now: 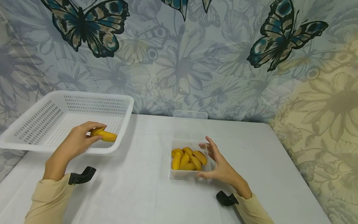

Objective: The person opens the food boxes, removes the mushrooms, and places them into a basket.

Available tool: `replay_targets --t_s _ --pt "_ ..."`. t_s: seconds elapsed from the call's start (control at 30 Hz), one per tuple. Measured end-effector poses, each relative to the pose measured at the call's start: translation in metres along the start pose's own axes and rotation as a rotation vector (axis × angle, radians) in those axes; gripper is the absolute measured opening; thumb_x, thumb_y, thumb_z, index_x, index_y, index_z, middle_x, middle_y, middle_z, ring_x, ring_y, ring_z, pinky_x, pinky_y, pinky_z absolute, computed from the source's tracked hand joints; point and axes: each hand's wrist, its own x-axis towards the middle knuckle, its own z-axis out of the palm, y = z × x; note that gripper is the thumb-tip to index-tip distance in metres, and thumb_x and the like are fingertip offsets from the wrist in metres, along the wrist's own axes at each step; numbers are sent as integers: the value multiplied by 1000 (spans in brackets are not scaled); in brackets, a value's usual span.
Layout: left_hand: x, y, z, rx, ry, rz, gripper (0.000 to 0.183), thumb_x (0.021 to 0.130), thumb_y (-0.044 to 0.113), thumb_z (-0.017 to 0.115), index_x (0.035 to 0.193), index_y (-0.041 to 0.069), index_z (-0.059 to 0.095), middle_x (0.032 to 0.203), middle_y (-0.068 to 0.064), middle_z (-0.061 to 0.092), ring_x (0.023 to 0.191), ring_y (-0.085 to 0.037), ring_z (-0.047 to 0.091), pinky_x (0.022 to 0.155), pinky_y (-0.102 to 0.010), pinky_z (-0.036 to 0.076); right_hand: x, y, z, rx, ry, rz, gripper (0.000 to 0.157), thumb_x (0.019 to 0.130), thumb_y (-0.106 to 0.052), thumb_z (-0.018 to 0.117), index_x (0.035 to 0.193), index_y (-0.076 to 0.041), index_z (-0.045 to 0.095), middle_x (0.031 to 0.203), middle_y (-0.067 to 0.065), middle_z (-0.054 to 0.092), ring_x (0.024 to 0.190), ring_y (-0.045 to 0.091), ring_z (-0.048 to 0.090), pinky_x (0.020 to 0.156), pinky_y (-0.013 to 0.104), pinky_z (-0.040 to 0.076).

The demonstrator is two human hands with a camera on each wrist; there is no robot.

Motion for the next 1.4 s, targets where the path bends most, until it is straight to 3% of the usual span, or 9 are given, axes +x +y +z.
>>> replay_targets --t_s 0.3,0.57,0.7,0.83,1.23,1.4 --pt "3 3 -3 8 -113 -61 35 92 5 66 127 2 64 128 -24 64 108 -40 57 84 -46 48 0 0 0 -11 6 9 127 70 -17 90 160 -27 1 152 18 39 142 43 34 113 69 27" --pt "5 3 -4 28 -155 -80 33 93 9 66 126 3 66 126 -24 65 106 -36 57 84 -44 47 0 0 -1 -6 6 7 127 70 -16 91 160 -28 1 152 17 39 143 41 34 113 68 27" --pt "6 4 -5 25 -184 -109 32 94 13 65 125 4 67 125 -24 66 111 -41 58 85 -47 48 0 0 0 -2 2 4 127 70 -16 91 159 -29 0 152 18 39 143 42 34 113 68 27" --pt "6 4 -5 15 -189 -119 30 95 13 65 123 4 68 124 -23 67 118 -47 56 89 -55 49 0 0 -1 -6 -1 1 128 70 -16 90 159 -29 0 152 19 39 143 43 34 113 68 27" --pt "6 5 -5 15 -173 -134 31 96 11 59 125 4 66 126 -24 65 111 -49 62 89 -58 53 0 1 0 -13 5 -2 128 70 -16 90 160 -27 0 151 19 39 142 44 34 112 69 28" --pt "5 5 -4 30 -141 -108 32 95 11 62 126 3 65 126 -27 64 108 -50 61 90 -60 51 0 2 1 -3 6 8 127 70 -16 91 160 -28 1 152 18 39 143 42 34 113 69 28"
